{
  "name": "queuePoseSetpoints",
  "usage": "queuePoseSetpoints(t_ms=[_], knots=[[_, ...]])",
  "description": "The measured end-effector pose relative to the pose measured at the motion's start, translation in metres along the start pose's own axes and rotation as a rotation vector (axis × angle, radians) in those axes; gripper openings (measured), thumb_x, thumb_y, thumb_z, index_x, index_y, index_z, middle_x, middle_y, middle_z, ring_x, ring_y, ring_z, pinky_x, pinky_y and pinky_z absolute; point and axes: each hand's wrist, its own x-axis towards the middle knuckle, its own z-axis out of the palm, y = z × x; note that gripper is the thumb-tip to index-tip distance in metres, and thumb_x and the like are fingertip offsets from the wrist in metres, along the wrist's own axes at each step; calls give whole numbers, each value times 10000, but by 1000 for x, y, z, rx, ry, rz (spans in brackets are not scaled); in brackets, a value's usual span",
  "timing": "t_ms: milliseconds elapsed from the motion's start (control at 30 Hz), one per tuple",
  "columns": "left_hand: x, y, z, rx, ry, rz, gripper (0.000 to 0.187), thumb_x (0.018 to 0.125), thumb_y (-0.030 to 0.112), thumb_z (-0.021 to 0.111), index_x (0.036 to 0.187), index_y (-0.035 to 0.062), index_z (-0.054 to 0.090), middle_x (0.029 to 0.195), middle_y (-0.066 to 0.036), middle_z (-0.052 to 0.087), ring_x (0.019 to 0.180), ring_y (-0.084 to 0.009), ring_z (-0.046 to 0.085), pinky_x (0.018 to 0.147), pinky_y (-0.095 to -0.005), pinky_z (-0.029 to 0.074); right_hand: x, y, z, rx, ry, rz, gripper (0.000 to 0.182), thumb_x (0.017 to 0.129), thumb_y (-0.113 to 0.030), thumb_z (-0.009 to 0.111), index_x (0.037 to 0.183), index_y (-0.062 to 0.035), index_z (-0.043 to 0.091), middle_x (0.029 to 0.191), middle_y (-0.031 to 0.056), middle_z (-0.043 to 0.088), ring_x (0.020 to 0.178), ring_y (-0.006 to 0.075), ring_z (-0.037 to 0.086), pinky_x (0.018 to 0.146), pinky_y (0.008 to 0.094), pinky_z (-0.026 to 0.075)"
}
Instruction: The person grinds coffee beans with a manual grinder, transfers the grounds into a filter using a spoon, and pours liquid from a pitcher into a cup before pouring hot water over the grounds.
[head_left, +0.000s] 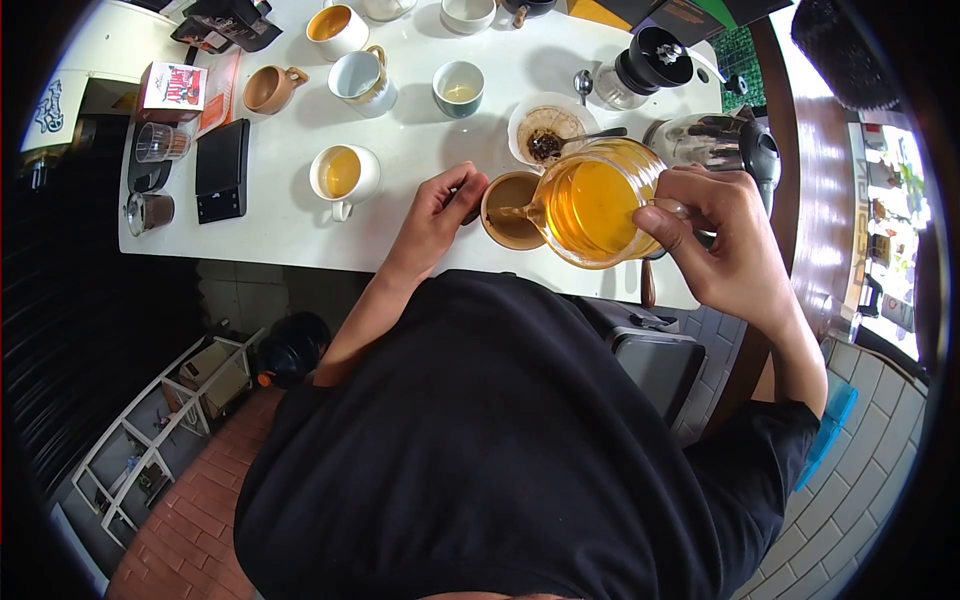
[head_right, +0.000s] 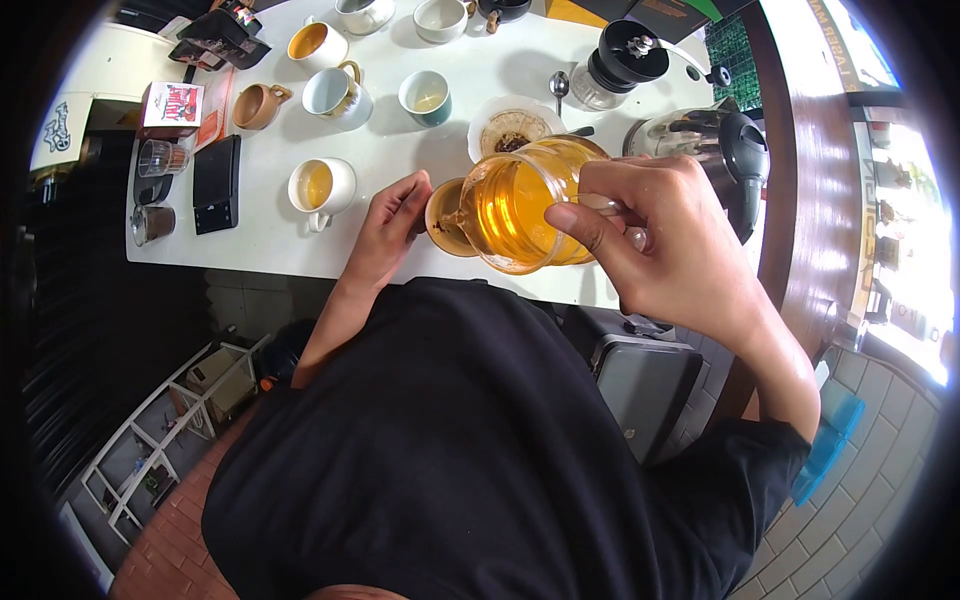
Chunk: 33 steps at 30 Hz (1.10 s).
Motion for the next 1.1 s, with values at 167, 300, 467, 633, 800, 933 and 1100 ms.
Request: queuePoseSetpoints(t_ms=[167,300,467,633,800,933,1100], knots=[[1,3,1,28,10,-20,277,1064,278,537,853,100,528,737,104,397,670,9,322,586,-199,268,1,0,0,-27,-1,-31,244,900,-163,724,823,56,647,601,159,534,508,256,550,512,332,415],[0,4,4,26,34,-40,306,1069,255,530,814,90,487,729,98,372,682,4,309,592,-197,268,1,-1,0,-13,17,-43,236,893,-155,728,815,53,650,592,165,530,506,262,552,509,346,408],[0,5,2,47,26,-38,311,1069,255,530,810,91,482,730,101,365,680,3,302,589,-202,263,2,0,-1,-43,-22,-58,240,887,-151,721,783,52,645,568,170,521,511,303,545,516,366,412],[0,5,2,69,21,-9,317,1069,261,531,808,90,479,732,101,358,687,3,296,589,-205,261,2,-1,0,-36,-2,-42,245,886,-156,721,776,48,641,568,173,520,516,317,544,520,373,414],[0,6,1,64,27,-17,329,1068,272,533,802,88,474,734,96,347,699,-2,293,597,-203,265,3,-3,-2,-75,-26,-23,250,890,-161,718,779,50,641,572,176,524,530,329,553,532,377,421],[-1,5,-2,92,23,-14,329,1066,274,537,802,87,473,733,93,346,695,-7,293,599,-207,265,2,-1,0,-55,-10,-16,261,898,-174,715,782,49,644,583,184,536,538,336,558,540,381,426],[-4,12,-1,127,32,-7,325,1065,262,538,801,85,470,728,87,343,682,-17,292,594,-212,262,1,0,0,-74,-23,14,272,907,-185,711,783,49,645,588,187,543,542,337,563,542,383,427]])
